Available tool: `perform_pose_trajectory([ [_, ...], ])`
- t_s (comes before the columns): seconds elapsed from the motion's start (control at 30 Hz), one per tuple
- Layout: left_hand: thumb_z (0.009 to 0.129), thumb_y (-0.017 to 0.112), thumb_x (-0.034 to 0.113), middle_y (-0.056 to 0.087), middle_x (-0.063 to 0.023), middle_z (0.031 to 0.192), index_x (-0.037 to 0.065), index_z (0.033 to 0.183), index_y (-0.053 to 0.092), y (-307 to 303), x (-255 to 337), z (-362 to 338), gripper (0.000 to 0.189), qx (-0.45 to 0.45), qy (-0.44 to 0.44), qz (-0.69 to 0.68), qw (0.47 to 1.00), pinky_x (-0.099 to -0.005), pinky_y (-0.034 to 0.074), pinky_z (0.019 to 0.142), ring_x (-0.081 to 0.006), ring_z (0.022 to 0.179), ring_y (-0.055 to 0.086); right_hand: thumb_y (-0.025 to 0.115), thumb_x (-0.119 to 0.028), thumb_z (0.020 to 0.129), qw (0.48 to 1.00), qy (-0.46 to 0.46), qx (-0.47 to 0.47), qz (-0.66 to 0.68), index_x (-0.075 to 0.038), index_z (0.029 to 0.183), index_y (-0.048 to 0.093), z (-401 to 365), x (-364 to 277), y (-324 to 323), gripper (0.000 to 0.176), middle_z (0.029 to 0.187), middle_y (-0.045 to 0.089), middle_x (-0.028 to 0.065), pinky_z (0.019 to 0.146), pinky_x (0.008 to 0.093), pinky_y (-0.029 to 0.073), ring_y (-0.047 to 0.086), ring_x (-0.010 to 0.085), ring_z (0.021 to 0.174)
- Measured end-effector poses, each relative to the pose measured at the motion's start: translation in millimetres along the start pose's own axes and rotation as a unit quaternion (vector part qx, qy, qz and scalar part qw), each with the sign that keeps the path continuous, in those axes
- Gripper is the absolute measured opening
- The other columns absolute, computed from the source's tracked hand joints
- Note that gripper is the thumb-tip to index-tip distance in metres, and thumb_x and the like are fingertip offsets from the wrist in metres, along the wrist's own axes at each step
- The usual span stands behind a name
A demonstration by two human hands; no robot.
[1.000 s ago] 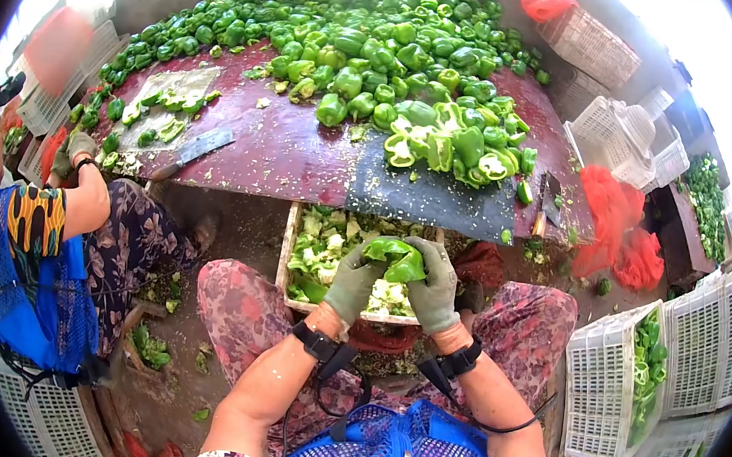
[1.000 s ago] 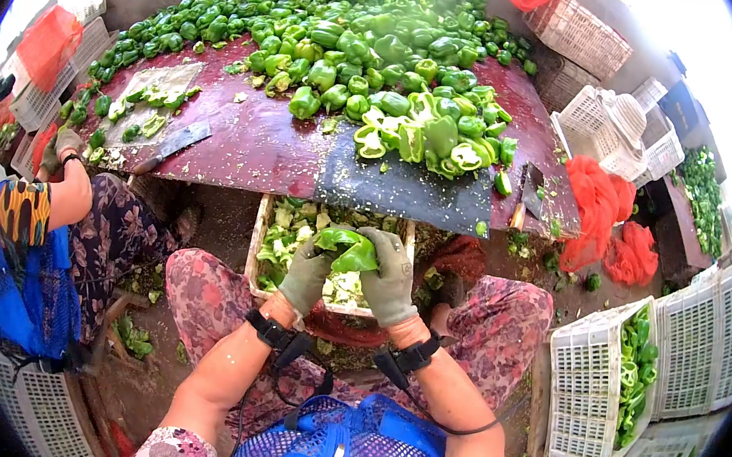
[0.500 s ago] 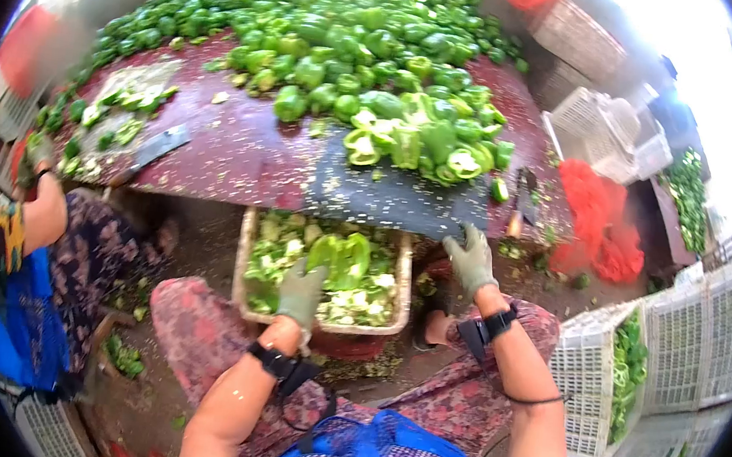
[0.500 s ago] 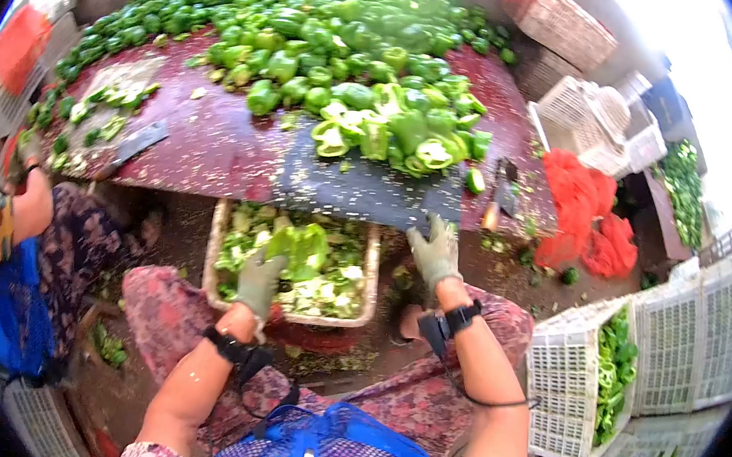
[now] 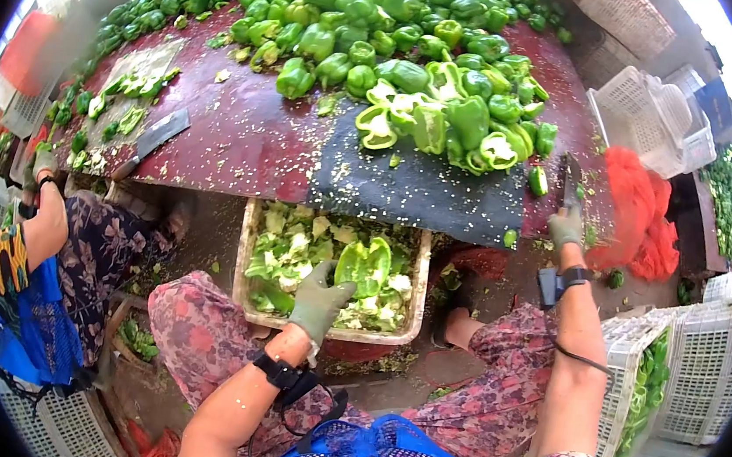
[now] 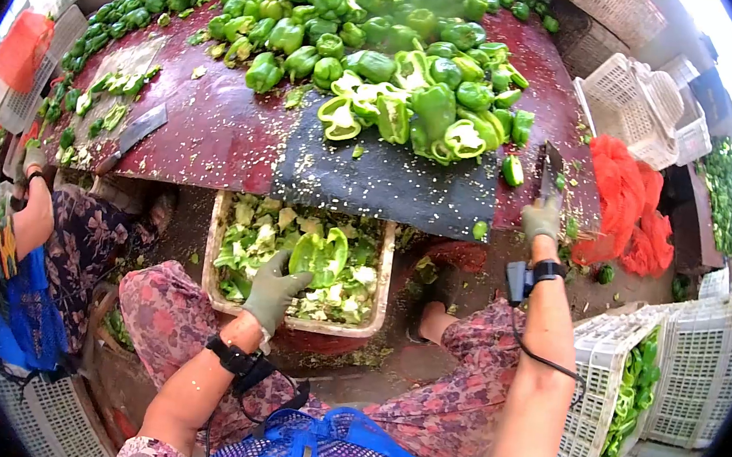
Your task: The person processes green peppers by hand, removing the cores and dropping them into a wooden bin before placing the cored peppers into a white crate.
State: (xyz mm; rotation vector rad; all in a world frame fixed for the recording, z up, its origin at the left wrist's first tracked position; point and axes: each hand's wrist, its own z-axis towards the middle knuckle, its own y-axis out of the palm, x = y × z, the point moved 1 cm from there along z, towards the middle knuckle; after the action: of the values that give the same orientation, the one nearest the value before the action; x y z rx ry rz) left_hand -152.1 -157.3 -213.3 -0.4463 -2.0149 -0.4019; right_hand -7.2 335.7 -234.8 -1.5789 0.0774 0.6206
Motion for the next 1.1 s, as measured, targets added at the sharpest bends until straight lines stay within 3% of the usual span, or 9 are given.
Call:
perform_pose_trajectory([
  [0.17,0.081,0.062,0.015,0.065,-0.0057,0.084,-0.003,0.110,0.062,-6,2,1,0.035,0.005,-0.017,0.054,0.998,-0.0258,0.047,0.064,-0.0097,0.071,0.058,0.061,-0.022,0.087,0.916,0.095,-0.055,0.387,-0.010,0.094,0.058,-5,-21,-45,0.015,0.067,0.053,-0.0014,0.040,0.0231,0.039,0.047,0.0086,0.048],
  [0.33,0.082,0.059,0.022,0.067,-0.0111,0.086,-0.001,0.110,0.063,-13,-8,5,0.037,0.041,0.012,0.125,0.991,-0.0310,0.049,0.069,-0.0170,0.075,0.061,0.062,-0.021,0.091,0.902,-0.056,-0.061,0.424,-0.007,0.117,0.058,-165,-125,-98,0.030,0.073,0.056,-0.0017,0.046,0.0205,0.041,0.050,0.0062,0.056],
  [0.4,0.082,0.061,0.022,0.067,-0.0081,0.086,-0.001,0.112,0.063,-17,3,4,0.038,0.052,0.021,0.210,0.976,-0.0286,0.048,0.067,-0.0128,0.074,0.059,0.064,-0.020,0.090,0.902,-0.102,-0.152,0.391,-0.007,0.129,0.053,-218,-122,-86,0.042,0.077,0.058,-0.0012,0.054,0.0228,0.046,0.054,0.0074,0.065],
  [0.53,0.082,0.062,0.026,0.069,-0.0174,0.088,0.002,0.110,0.065,-22,3,2,0.036,0.093,0.045,0.308,0.946,-0.0348,0.051,0.072,-0.0251,0.078,0.067,0.065,-0.016,0.087,0.859,-0.320,-0.305,0.259,-0.007,0.133,0.049,-329,-151,-67,0.049,0.093,0.066,0.0063,0.071,0.0341,0.052,0.063,0.0164,0.082],
  [0.6,0.081,0.063,0.028,0.068,-0.0204,0.093,0.008,0.107,0.066,-28,6,-5,0.034,0.119,0.030,0.343,0.931,-0.0440,0.050,0.082,-0.0385,0.092,0.064,0.065,-0.017,0.087,0.834,-0.289,-0.421,0.210,-0.005,0.132,0.048,-357,-163,-56,0.049,0.094,0.067,0.0143,0.072,0.0358,0.051,0.066,0.0207,0.084],
  [0.67,0.081,0.066,0.024,0.068,-0.0211,0.095,0.002,0.109,0.065,-43,-1,2,0.035,0.120,0.040,0.415,0.901,-0.0393,0.052,0.077,-0.0341,0.087,0.067,0.064,-0.019,0.088,0.831,-0.387,-0.338,0.213,-0.005,0.132,0.047,-374,-165,-35,0.050,0.088,0.065,0.0189,0.071,0.0389,0.050,0.066,0.0268,0.080],
  [0.8,0.082,0.061,0.024,0.068,-0.0201,0.093,0.005,0.111,0.065,-71,44,-28,0.035,0.184,0.033,0.316,0.930,-0.0382,0.052,0.076,-0.0316,0.084,0.067,0.063,-0.028,0.088,0.874,-0.276,-0.344,0.205,-0.002,0.125,0.053,-374,-147,-12,0.046,0.099,0.067,0.0187,0.080,0.0368,0.051,0.066,0.0301,0.091],
  [0.93,0.085,0.061,0.012,0.069,-0.0095,0.088,-0.001,0.109,0.065,-103,41,-31,0.027,0.223,0.135,0.189,0.947,-0.0288,0.050,0.073,-0.0112,0.080,0.061,0.065,-0.027,0.088,0.864,-0.215,-0.386,0.242,-0.003,0.123,0.055,-370,-138,-24,0.045,0.105,0.066,0.0182,0.084,0.0348,0.050,0.066,0.0252,0.097],
  [1.1,0.087,0.060,0.015,0.067,-0.0092,0.100,-0.009,0.119,0.057,-101,30,-27,0.039,0.205,0.139,0.137,0.959,-0.0282,0.048,0.078,-0.0135,0.086,0.059,0.065,-0.021,0.086,0.872,-0.321,-0.313,0.196,-0.004,0.125,0.054,-352,-200,-30,0.044,0.102,0.065,0.0182,0.079,0.0351,0.050,0.065,0.0281,0.091],
])
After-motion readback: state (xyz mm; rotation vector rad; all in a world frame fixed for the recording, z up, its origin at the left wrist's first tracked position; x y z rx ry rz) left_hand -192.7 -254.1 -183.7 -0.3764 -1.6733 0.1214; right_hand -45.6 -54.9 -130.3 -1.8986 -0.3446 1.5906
